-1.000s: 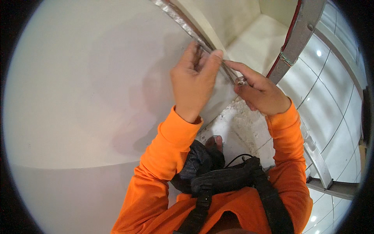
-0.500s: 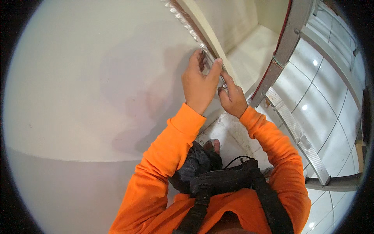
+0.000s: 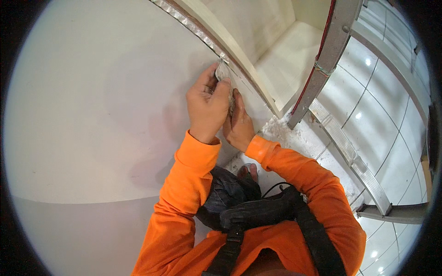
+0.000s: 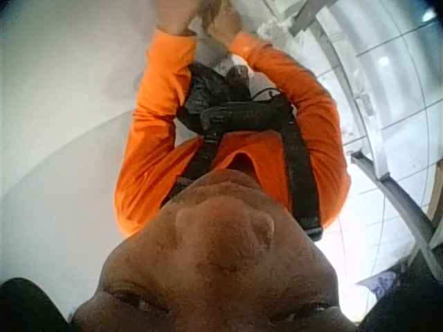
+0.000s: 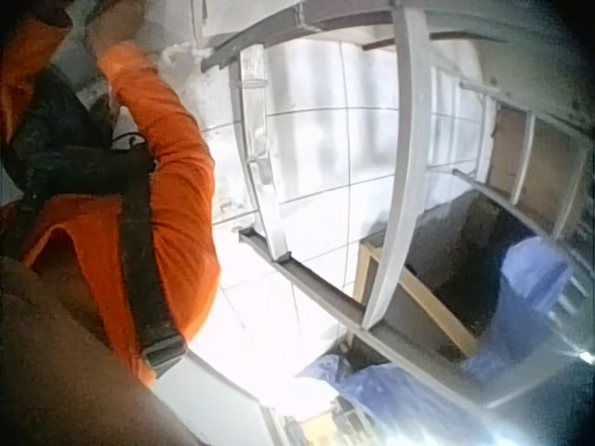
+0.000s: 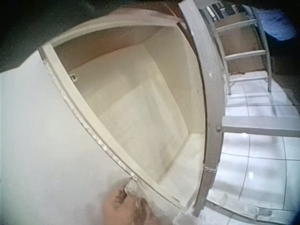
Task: The person sits on the floor and applies a white sealant or caulk to the joint between a white wall and the tiled floor. They use their fingers to smooth the bead along the base of the wall, working methodically along the corner.
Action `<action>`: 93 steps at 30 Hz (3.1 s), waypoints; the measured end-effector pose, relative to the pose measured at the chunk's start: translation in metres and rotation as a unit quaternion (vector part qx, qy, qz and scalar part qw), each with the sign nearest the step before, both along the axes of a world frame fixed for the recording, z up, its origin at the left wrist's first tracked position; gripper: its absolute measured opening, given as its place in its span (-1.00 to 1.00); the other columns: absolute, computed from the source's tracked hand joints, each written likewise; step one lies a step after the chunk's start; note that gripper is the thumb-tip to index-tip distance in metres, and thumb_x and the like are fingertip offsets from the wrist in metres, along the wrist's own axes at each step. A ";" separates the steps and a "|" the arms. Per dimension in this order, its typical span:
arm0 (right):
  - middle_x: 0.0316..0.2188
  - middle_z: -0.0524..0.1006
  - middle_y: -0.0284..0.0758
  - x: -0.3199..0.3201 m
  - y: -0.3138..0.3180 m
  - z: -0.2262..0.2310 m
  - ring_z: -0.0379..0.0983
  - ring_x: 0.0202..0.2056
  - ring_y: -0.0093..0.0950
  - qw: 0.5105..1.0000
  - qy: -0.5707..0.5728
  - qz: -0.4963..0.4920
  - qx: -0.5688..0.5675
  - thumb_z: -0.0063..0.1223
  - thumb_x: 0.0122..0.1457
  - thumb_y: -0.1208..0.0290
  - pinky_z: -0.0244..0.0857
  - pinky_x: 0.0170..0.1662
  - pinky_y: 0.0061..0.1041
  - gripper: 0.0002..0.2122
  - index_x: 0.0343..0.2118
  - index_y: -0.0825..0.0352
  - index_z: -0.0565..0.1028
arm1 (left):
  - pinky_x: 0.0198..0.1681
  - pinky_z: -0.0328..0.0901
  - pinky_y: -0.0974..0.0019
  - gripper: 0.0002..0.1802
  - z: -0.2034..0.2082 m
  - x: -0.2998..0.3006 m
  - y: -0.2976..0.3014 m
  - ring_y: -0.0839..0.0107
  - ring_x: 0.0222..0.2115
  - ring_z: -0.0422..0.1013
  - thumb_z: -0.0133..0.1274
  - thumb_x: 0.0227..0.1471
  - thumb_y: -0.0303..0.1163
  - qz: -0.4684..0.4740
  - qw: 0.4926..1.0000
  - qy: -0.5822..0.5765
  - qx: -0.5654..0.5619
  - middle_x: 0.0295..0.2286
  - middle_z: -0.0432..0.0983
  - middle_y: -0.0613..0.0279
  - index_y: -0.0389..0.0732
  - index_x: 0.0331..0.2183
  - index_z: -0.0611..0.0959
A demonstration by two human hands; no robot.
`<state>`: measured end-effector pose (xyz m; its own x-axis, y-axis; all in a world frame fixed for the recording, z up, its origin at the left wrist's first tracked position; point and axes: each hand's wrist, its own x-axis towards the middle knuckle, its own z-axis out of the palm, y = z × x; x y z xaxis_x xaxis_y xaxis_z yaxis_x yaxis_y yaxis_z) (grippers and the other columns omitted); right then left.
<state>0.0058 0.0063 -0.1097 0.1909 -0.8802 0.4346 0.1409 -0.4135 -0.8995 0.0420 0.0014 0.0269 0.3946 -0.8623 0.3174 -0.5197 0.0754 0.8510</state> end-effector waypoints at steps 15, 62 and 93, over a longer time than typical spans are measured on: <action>-0.12 0.31 0.21 0.010 0.007 0.008 0.44 -0.24 0.07 0.987 0.155 0.046 -0.005 0.01 0.00 0.45 0.36 -0.17 -0.14 -0.19 0.20 0.59 -0.26 | -0.31 0.30 0.49 -0.63 0.006 0.010 -0.001 0.52 -0.39 0.42 0.01 -0.01 -0.60 0.030 0.993 0.116 -0.015 -0.34 0.52 0.20 -0.41 -0.09 0.53; -0.06 0.43 0.05 -0.117 -0.052 0.015 0.42 -0.09 -0.01 0.984 0.112 0.108 -0.091 -0.08 0.03 0.65 0.36 -0.08 -0.27 -0.49 0.12 0.32 0.23 | 0.11 0.16 0.02 -0.21 -0.029 -0.038 0.018 -0.09 0.08 0.22 0.13 -0.03 -0.49 -0.112 0.986 -0.122 -0.007 0.04 0.22 -0.23 -0.40 0.14 0.07; -0.19 0.46 0.09 -0.081 -0.027 0.034 0.51 -0.37 -0.08 0.941 -0.046 0.268 0.201 -0.10 0.04 0.55 0.36 -0.28 -0.30 -0.38 0.22 0.26 0.07 | -0.12 0.34 0.40 -0.47 -0.011 -0.012 -0.008 0.39 -0.23 0.45 0.06 -0.08 -0.53 -0.013 0.997 0.062 -0.042 -0.20 0.50 0.00 -0.53 -0.03 0.40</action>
<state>-0.0750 -0.0209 -0.0755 0.6329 -0.7643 0.1241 0.3168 0.1094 -0.9422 0.0304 -0.0065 0.0157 0.4124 -0.8453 0.3396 -0.4087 0.1615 0.8983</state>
